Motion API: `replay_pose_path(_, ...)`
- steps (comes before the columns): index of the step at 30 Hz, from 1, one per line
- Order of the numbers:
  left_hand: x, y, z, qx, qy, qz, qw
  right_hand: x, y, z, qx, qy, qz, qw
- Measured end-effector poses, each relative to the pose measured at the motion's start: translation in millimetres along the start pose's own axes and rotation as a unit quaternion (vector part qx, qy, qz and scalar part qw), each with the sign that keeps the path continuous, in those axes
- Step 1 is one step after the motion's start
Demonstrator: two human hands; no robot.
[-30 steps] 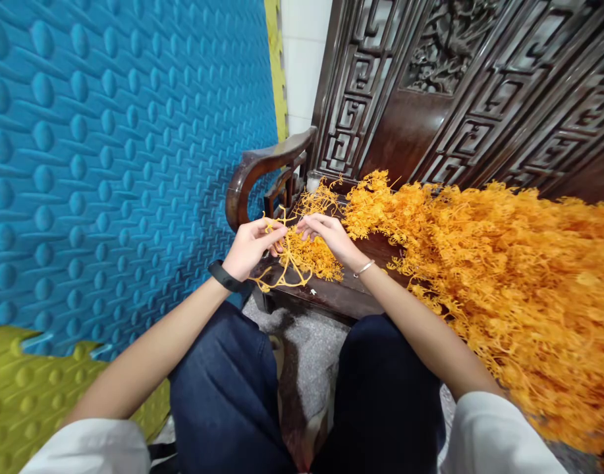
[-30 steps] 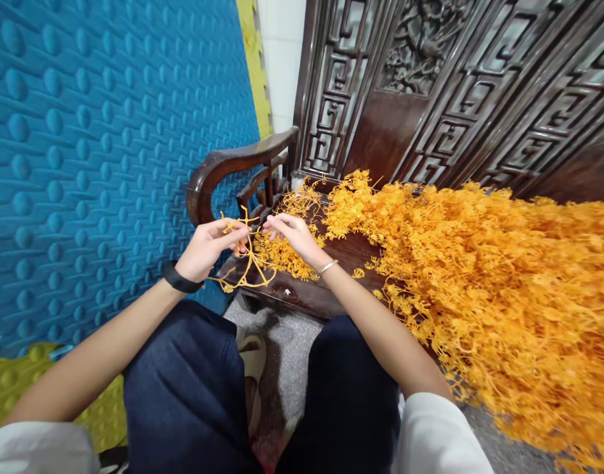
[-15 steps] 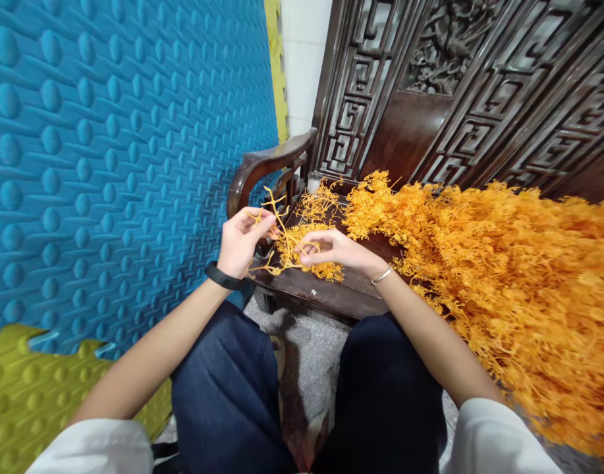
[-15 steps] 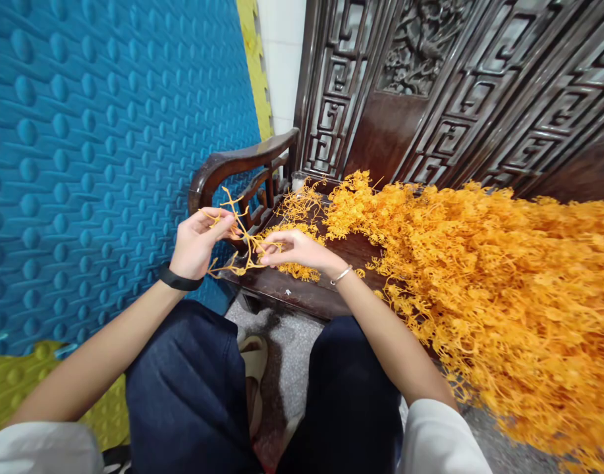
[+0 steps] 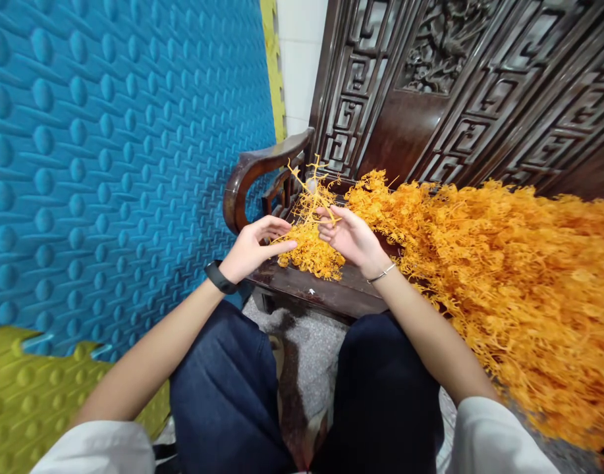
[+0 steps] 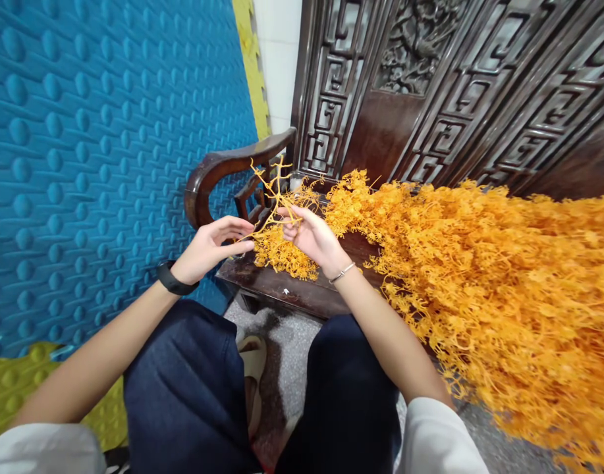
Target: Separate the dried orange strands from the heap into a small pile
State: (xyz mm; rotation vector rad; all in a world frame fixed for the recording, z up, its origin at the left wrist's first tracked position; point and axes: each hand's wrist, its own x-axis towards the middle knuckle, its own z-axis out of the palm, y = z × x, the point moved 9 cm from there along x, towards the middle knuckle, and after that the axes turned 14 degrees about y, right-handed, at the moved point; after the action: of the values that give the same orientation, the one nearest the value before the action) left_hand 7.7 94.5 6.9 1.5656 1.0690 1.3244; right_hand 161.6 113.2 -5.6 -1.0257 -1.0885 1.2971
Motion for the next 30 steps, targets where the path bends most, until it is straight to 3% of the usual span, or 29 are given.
replay_pose_path(3,1,-2,3.7,0.014,-0.016,0.020,1.000,1,-4,-1,-0.004,0.016,-0.015,1.000)
replay_pose_path(6,5,-4,-3.5,0.009,0.020,0.039,0.999,3,-7,-10,0.005,0.034,-0.025,0.999)
replay_pose_path(10,1,13,-17.9,0.101,0.108,0.137,0.979,16,-17,-42,0.004,0.081,-0.058,0.995)
replay_pose_path(12,-10,26,-13.4,0.161,0.109,0.183,0.964,30,-22,-62,-0.003,0.112,-0.072,0.991)
replay_pose_path(15,-31,42,8.0,0.199,0.034,0.223,0.954,60,-25,-90,0.014,0.160,-0.066,0.985)
replay_pose_path(18,-55,46,38.4,0.219,-0.110,0.242,0.939,93,-16,-114,0.013,0.244,-0.009,0.970)
replay_pose_path(22,-86,43,65.6,0.271,-0.267,0.280,0.882,128,-5,-127,-0.020,0.306,0.050,0.950)
replay_pose_path(25,-106,47,74.5,0.303,-0.323,0.332,0.833,152,-2,-129,-0.047,0.306,0.077,0.948)
replay_pose_path(30,-133,54,81.9,0.284,-0.349,0.416,0.790,192,8,-133,-0.104,0.300,0.111,0.942)
